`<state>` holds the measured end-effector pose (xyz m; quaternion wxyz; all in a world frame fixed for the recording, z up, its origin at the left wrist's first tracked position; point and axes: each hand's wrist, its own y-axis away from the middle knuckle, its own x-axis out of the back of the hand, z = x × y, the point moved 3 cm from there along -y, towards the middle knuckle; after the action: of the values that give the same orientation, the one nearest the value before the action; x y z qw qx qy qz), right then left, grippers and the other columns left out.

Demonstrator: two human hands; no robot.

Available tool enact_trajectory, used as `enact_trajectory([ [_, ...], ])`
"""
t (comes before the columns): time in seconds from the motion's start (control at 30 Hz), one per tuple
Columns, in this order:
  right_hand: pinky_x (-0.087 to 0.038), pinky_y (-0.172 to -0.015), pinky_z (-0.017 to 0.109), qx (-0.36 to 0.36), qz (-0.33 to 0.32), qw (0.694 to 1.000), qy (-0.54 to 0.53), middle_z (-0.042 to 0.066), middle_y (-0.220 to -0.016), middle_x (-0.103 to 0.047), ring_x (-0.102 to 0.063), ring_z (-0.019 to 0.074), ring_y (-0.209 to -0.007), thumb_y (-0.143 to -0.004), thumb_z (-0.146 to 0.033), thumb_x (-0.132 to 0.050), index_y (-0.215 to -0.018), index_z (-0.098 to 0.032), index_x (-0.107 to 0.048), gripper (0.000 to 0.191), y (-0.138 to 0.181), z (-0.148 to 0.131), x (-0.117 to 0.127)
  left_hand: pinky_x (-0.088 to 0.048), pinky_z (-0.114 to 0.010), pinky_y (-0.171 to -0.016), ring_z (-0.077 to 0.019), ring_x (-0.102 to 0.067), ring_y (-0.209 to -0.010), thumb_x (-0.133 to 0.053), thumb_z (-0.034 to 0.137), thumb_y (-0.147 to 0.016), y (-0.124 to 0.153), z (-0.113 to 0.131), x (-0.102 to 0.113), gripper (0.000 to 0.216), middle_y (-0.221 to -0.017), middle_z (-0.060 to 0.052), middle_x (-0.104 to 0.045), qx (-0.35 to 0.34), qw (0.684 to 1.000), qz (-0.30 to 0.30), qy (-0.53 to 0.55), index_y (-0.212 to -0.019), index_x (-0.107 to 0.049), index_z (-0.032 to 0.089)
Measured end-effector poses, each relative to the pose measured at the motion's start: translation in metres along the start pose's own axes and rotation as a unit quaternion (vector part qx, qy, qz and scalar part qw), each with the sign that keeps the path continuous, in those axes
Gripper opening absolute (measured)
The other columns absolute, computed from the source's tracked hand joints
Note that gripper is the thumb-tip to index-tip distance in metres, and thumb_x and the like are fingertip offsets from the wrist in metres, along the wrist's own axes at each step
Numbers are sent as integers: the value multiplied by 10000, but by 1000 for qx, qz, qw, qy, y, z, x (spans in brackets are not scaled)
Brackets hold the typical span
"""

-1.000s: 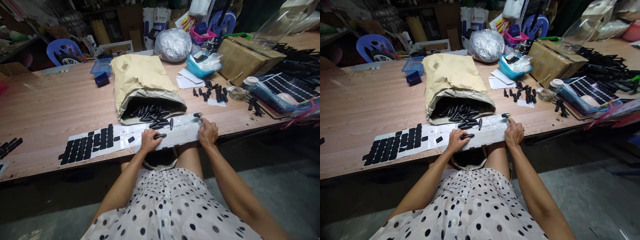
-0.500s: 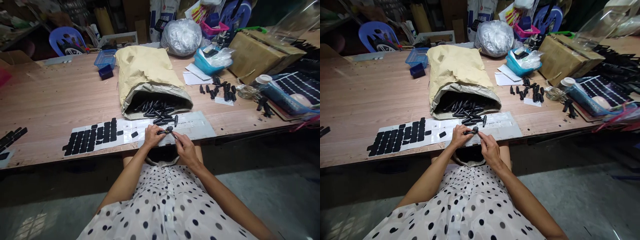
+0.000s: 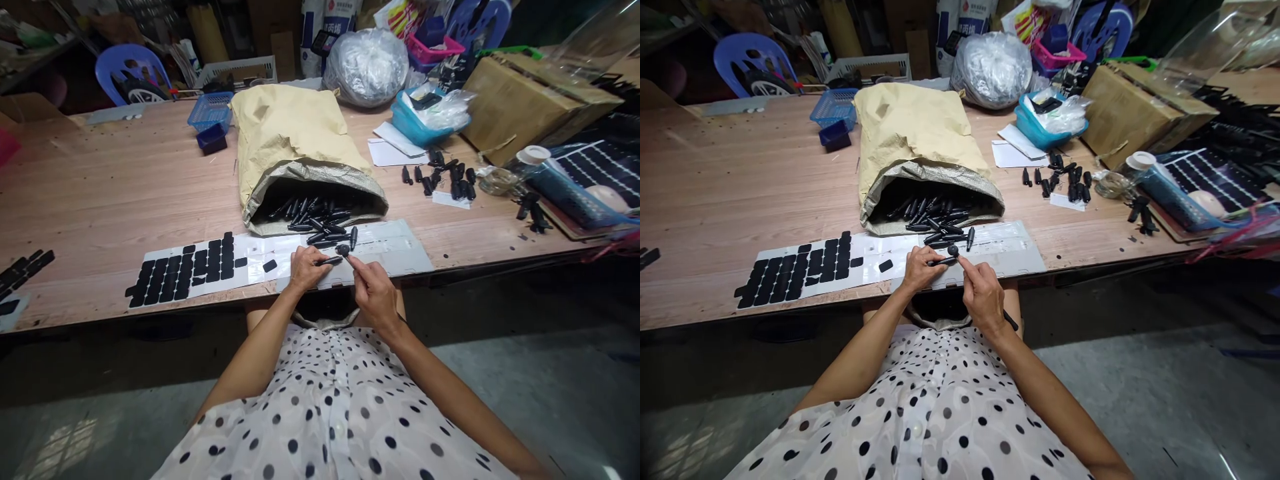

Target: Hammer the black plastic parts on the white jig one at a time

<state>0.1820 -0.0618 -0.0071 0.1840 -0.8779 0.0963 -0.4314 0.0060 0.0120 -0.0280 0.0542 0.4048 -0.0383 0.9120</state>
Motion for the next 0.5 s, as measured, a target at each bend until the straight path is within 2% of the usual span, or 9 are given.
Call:
enact_trajectory([
  [0.17,-501,-756,283,-15,-31,999,5,38,-827,-607,-602,195,-819,-1013,-226,-444,-1296,-299,-756,428,3,4,-3,-462,-439,-977,-252,-586,-1011,-830,300,-777,-1,-2,0,159,-953,-4,-755,0,1000,-2,-5,-931,-853,327],
  [0.3,-494,-816,310,-37,16,999,18,54,-871,-625,-595,211,-875,-1018,-235,-427,-1316,-288,-739,435,-11,15,10,-463,-447,-976,-260,-580,-1014,-819,306,-790,0,-1,1,149,-958,-13,-748,1,1000,-7,-8,-934,-851,327],
  [0.4,-460,-824,332,-84,63,992,74,72,-878,-613,-562,226,-889,-1016,-226,-406,-1329,-260,-731,453,-33,41,25,-463,-445,-968,-264,-573,-1018,-814,305,-795,1,0,1,157,-959,-16,-741,2,1000,-8,-15,-948,-843,327],
  [0.5,-389,-741,329,-169,70,969,166,89,-896,-586,-515,233,-868,-977,-197,-452,-1299,-241,-750,441,-57,80,37,-459,-442,-963,-265,-570,-1020,-812,306,-798,1,1,1,163,-958,-19,-736,-4,1000,-6,-24,-960,-834,318],
])
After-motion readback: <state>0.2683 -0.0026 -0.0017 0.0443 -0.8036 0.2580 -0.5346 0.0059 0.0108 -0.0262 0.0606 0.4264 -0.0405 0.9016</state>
